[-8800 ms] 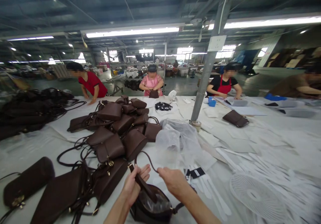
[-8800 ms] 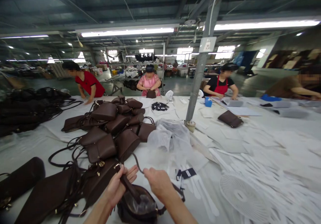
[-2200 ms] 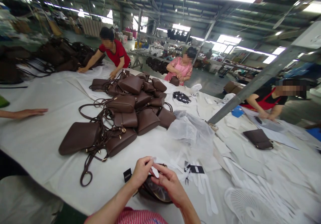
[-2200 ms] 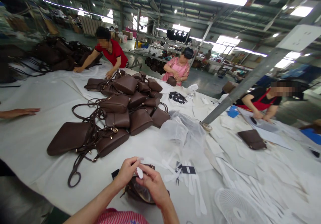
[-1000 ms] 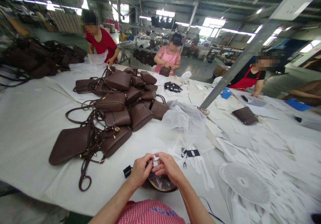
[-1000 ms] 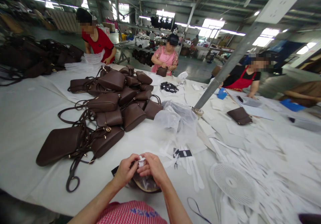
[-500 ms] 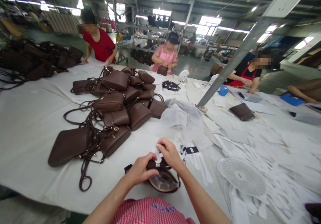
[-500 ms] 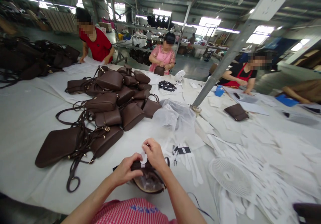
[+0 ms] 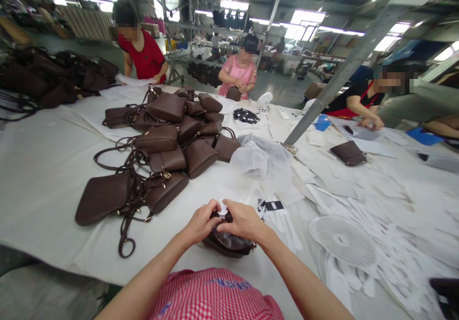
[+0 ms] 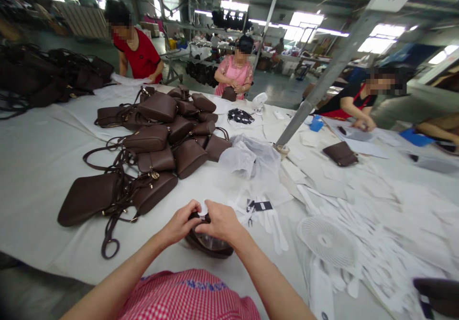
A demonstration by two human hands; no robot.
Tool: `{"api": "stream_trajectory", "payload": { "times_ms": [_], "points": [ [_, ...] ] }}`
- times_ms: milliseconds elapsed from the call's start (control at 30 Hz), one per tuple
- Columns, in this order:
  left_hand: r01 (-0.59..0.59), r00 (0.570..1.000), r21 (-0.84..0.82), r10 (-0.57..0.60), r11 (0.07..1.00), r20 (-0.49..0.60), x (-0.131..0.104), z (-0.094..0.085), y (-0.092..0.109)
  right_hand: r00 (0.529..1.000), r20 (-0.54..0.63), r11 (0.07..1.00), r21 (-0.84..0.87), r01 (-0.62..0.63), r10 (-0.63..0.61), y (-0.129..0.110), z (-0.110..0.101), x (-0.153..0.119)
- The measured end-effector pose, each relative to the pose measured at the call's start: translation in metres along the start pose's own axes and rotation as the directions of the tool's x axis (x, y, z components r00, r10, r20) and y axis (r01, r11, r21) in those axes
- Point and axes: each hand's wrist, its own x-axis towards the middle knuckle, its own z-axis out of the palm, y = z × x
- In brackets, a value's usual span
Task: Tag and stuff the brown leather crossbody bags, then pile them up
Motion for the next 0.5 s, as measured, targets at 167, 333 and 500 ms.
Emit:
{"api": "stream_trajectory", "payload": {
  "times_ms": [167, 333, 500],
  "points": [
    [-0.168, 0.941, 0.292, 0.241, 0.942, -0.237, -0.02, 0.018, 0.006, 0.993, 0.08, 0.956, -0.287, -0.056, 0.082, 0.01, -0.002, 0.001],
    [-0.394, 0.919, 0.426, 0.357, 0.814, 0.168, -0.038, 0.043, 0.001, 1.0, -0.005, 0.996, -0.093, 0.014, -0.014, 0.027, -0.004, 0.005],
    [-0.275, 0.957, 0.551, 0.167, 0.788, 0.239, -0.036, 0.061, -0.014, 0.973, 0.161, 0.876, 0.43, -0.22, 0.166, 0.02, -0.008, -0.001]
  ]
}}
